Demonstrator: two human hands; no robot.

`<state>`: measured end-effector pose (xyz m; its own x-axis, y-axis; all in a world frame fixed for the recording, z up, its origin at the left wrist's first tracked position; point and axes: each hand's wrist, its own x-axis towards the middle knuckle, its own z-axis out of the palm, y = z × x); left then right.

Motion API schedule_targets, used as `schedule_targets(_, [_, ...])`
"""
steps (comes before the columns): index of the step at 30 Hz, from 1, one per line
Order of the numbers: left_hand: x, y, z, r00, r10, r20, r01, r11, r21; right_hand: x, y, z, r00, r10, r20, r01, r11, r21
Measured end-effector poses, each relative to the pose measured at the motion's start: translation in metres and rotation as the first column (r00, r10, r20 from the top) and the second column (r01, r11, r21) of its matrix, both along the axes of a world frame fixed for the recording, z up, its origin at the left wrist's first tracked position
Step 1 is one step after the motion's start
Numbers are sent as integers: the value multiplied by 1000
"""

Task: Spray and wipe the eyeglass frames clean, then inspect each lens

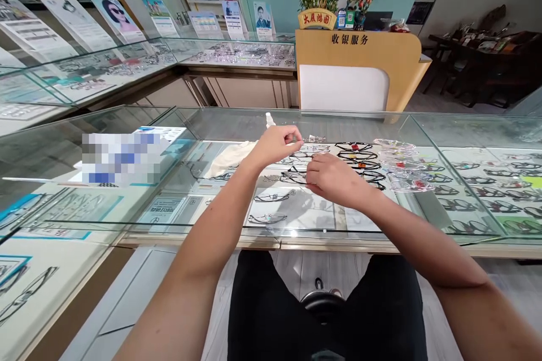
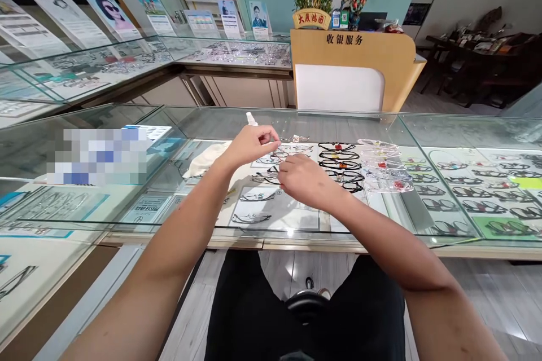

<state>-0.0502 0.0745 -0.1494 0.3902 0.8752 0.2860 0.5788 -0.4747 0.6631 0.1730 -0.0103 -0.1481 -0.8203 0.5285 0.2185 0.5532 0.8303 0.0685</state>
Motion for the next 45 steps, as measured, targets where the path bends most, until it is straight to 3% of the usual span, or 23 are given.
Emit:
schedule_targets(4, [9, -4, -1, 979, -125, -163, 117, 992, -56, -7, 1, -13, 988, -4, 157, 8, 1000, -28])
schedule_targets(11, [21, -9, -8, 870, -249, -426, 228, 969, -100, -8, 3, -26, 977, 3, 215, -6, 1000, 9])
schedule_targets(21, [22, -4, -23, 852, -252, -458, 220, 968, -123, -14, 0, -24, 976, -2, 220, 11, 999, -42])
schedule_targets(24, [22, -4, -24, 858, -248, -450, 219, 969, -116, -12, -1, -17, 990, -18, 142, 27, 998, -63])
schedule_targets(28, [18, -7, -17, 911, -280, -302, 248, 958, -142, 2, 4, -3, 959, -56, -279, 49, 998, -33])
schedule_targets(31, [15, -10, -5, 954, -260, -148, 231, 954, -190, 16, 12, 6, 765, -94, -637, 123, 992, 1])
schedule_targets(33, [15, -11, 1, 985, -173, -12, 167, 964, -209, 23, 18, 10, 622, -144, -770, 196, 980, -25])
schedule_targets(35, [17, -12, 5, 983, -48, 175, 83, 978, -194, 26, 24, 11, 520, -226, -824, 260, 961, -99])
schedule_targets(37, [20, -10, 5, 929, 35, 369, 32, 984, -175, 27, 28, 11, 469, -301, -830, 285, 941, -181])
schedule_targets(40, [25, -7, -3, 799, 54, 599, 84, 976, -200, 26, 31, 10, 434, -377, -818, 257, 922, -289])
schedule_targets(42, [29, -5, -9, 732, 49, 679, 143, 964, -224, 25, 32, 7, 417, -424, -804, 194, 906, -377])
schedule_targets(45, [35, -7, -16, 702, 45, 711, 184, 953, -241, 23, 35, 3, 392, -475, -788, 83, 871, -484])
